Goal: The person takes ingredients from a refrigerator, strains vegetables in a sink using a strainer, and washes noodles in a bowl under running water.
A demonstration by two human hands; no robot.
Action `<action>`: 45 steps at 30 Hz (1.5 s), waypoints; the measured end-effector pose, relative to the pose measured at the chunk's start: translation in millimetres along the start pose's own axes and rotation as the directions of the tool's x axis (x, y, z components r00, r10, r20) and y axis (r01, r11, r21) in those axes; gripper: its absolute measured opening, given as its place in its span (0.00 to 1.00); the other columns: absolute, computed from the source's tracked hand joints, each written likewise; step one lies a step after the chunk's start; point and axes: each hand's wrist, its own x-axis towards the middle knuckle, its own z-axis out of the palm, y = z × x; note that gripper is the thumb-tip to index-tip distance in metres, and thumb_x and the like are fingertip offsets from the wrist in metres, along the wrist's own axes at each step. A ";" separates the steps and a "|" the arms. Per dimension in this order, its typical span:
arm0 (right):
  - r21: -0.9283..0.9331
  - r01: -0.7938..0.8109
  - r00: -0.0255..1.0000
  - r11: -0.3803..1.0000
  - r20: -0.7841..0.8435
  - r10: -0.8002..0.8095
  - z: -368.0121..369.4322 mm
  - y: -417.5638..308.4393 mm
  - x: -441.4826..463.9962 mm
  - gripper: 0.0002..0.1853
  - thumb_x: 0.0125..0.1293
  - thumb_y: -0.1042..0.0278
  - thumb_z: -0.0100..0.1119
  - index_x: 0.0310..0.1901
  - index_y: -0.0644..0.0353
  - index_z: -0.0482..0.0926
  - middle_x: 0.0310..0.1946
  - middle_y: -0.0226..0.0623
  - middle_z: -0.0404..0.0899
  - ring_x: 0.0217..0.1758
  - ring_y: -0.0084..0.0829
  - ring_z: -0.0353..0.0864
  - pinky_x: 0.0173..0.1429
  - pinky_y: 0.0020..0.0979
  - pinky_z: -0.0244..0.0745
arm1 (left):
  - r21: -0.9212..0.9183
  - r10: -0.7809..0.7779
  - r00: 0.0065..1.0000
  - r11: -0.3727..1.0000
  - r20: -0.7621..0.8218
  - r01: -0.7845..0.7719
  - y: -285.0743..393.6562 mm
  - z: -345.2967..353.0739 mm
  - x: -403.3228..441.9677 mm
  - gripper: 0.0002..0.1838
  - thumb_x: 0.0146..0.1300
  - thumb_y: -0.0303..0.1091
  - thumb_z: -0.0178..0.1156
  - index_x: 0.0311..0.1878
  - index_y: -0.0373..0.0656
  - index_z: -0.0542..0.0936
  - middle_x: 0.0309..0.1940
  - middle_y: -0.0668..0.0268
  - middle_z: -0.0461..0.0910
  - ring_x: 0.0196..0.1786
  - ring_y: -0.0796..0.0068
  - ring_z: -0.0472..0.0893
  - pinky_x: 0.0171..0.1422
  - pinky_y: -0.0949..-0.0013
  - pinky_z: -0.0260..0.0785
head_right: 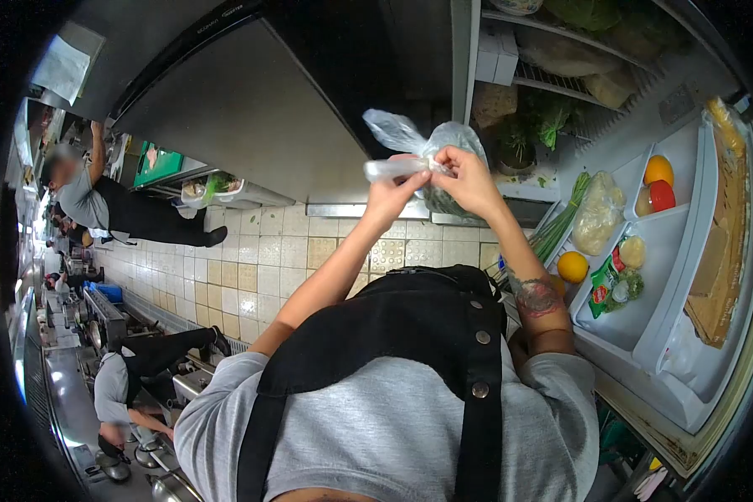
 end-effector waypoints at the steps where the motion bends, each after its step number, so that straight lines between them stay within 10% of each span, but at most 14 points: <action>1: 0.107 -0.020 0.999 0.994 0.042 0.016 -0.1 1.0 -1.4 0.08 0.57 0.72 0.64 0.32 0.66 0.75 0.31 0.28 0.78 0.33 0.15 0.73 0.38 0.20 0.70 | -0.148 -0.159 0.984 0.974 0.080 0.170 0.9 5.0 3.9 0.19 0.55 0.34 0.68 0.47 0.36 0.75 0.37 0.67 0.79 0.36 0.82 0.76 0.38 0.76 0.70; 6: 0.060 -0.238 0.948 0.969 0.230 0.218 -40.3 -17.7 -1.7 0.11 0.59 0.73 0.62 0.42 0.66 0.77 0.30 0.25 0.75 0.34 0.14 0.72 0.37 0.19 0.70 | -0.310 -0.202 0.958 0.915 0.203 0.259 4.2 7.4 15.3 0.14 0.53 0.25 0.67 0.43 0.35 0.78 0.38 0.66 0.81 0.39 0.80 0.78 0.42 0.75 0.71; 9: -0.156 -0.055 0.985 0.986 -0.169 0.028 -39.3 -12.9 2.0 0.13 0.58 0.70 0.63 0.43 0.65 0.78 0.30 0.26 0.75 0.34 0.14 0.72 0.35 0.18 0.69 | -0.256 -0.216 0.947 0.926 0.239 0.276 -2.9 3.6 19.5 0.13 0.51 0.20 0.66 0.41 0.34 0.78 0.40 0.61 0.81 0.40 0.77 0.80 0.45 0.73 0.72; 13: -0.522 0.117 0.993 0.845 0.046 -0.108 -34.5 5.1 -5.1 0.12 0.51 0.67 0.66 0.36 0.61 0.83 0.31 0.37 0.77 0.34 0.29 0.77 0.39 0.29 0.71 | -0.242 -0.137 0.962 0.950 0.238 0.195 -6.4 4.3 16.5 0.13 0.49 0.19 0.66 0.40 0.34 0.77 0.30 0.69 0.79 0.31 0.84 0.77 0.40 0.79 0.71; 18: -0.656 0.168 0.982 0.736 0.047 -0.182 -36.4 11.5 -14.8 0.06 0.52 0.68 0.64 0.29 0.62 0.81 0.32 0.39 0.76 0.41 0.42 0.76 0.43 0.36 0.70 | 0.177 -0.171 0.955 0.975 0.240 0.130 -22.1 -32.3 16.8 0.12 0.49 0.20 0.67 0.39 0.36 0.79 0.28 0.71 0.78 0.30 0.86 0.75 0.36 0.80 0.69; 25: -0.519 0.000 0.923 0.855 -0.330 -0.200 -78.6 23.3 -13.2 0.04 0.56 0.75 0.61 0.31 0.66 0.78 0.32 0.39 0.75 0.36 0.33 0.77 0.40 0.29 0.71 | 0.380 -0.025 0.956 0.915 -0.292 0.140 -61.4 -73.6 13.1 0.05 0.51 0.23 0.61 0.33 0.38 0.82 0.17 0.70 0.76 0.21 0.84 0.73 0.29 0.76 0.68; 30: -0.334 0.130 0.975 0.934 -0.130 -0.182 -51.8 14.4 -16.2 0.05 0.57 0.75 0.60 0.33 0.66 0.77 0.35 0.33 0.74 0.34 0.24 0.73 0.37 0.22 0.68 | 0.497 0.159 0.986 0.860 -0.044 -0.116 -69.4 -55.1 7.7 0.23 0.49 0.30 0.64 0.51 0.48 0.74 0.29 0.61 0.76 0.31 0.66 0.75 0.37 0.67 0.70; 34: -0.275 0.217 0.969 0.937 -0.054 -0.241 -46.8 7.5 -22.4 0.04 0.59 0.75 0.59 0.34 0.65 0.76 0.37 0.31 0.72 0.36 0.21 0.73 0.38 0.21 0.68 | 0.552 -0.204 0.978 0.820 0.033 0.152 -30.6 -24.9 12.4 0.18 0.52 0.37 0.64 0.46 0.43 0.76 0.25 0.63 0.74 0.33 0.71 0.76 0.35 0.66 0.69; 37: -0.260 0.241 0.963 0.935 -0.058 -0.264 -56.4 9.1 -26.1 0.03 0.59 0.75 0.59 0.33 0.64 0.76 0.38 0.30 0.71 0.36 0.20 0.73 0.38 0.21 0.68 | 0.692 0.035 0.975 0.699 0.217 -0.179 -52.4 -23.3 19.2 0.14 0.52 0.37 0.64 0.39 0.41 0.76 0.23 0.63 0.74 0.29 0.71 0.75 0.33 0.65 0.67; 38: -0.286 0.226 0.965 0.931 -0.065 -0.254 -61.3 12.8 -27.8 0.03 0.59 0.75 0.59 0.33 0.64 0.76 0.38 0.30 0.70 0.36 0.20 0.73 0.38 0.21 0.68 | 0.628 0.152 0.951 0.721 0.270 -0.293 -59.4 -22.5 18.8 0.09 0.57 0.35 0.60 0.33 0.40 0.74 0.21 0.66 0.74 0.27 0.74 0.74 0.32 0.67 0.67; 40: -0.380 0.179 0.967 0.908 -0.101 -0.233 -71.9 15.2 -30.4 0.03 0.58 0.76 0.59 0.33 0.63 0.75 0.38 0.33 0.71 0.35 0.25 0.75 0.38 0.24 0.70 | 0.309 -0.124 0.983 0.948 0.134 0.077 -70.1 -21.5 24.2 0.06 0.60 0.32 0.57 0.32 0.41 0.74 0.23 0.67 0.74 0.29 0.76 0.74 0.34 0.69 0.68; 42: -0.560 0.062 0.959 0.826 -0.196 -0.204 -96.3 46.0 -28.8 0.03 0.57 0.77 0.59 0.33 0.62 0.75 0.39 0.35 0.72 0.35 0.32 0.77 0.39 0.28 0.71 | -0.013 -0.385 0.920 0.922 0.078 0.387 -70.4 -23.6 29.0 0.05 0.62 0.31 0.53 0.30 0.42 0.74 0.28 0.71 0.74 0.34 0.81 0.74 0.35 0.72 0.69; 45: -0.698 -0.053 0.968 0.714 -0.211 -0.134 -108.9 61.1 -32.0 0.06 0.55 0.78 0.58 0.36 0.61 0.75 0.44 0.42 0.72 0.45 0.46 0.76 0.47 0.36 0.72 | -0.278 -0.404 0.908 0.865 0.113 0.419 -48.4 -14.7 28.6 0.03 0.64 0.30 0.49 0.37 0.45 0.73 0.31 0.70 0.76 0.36 0.80 0.73 0.40 0.69 0.70</action>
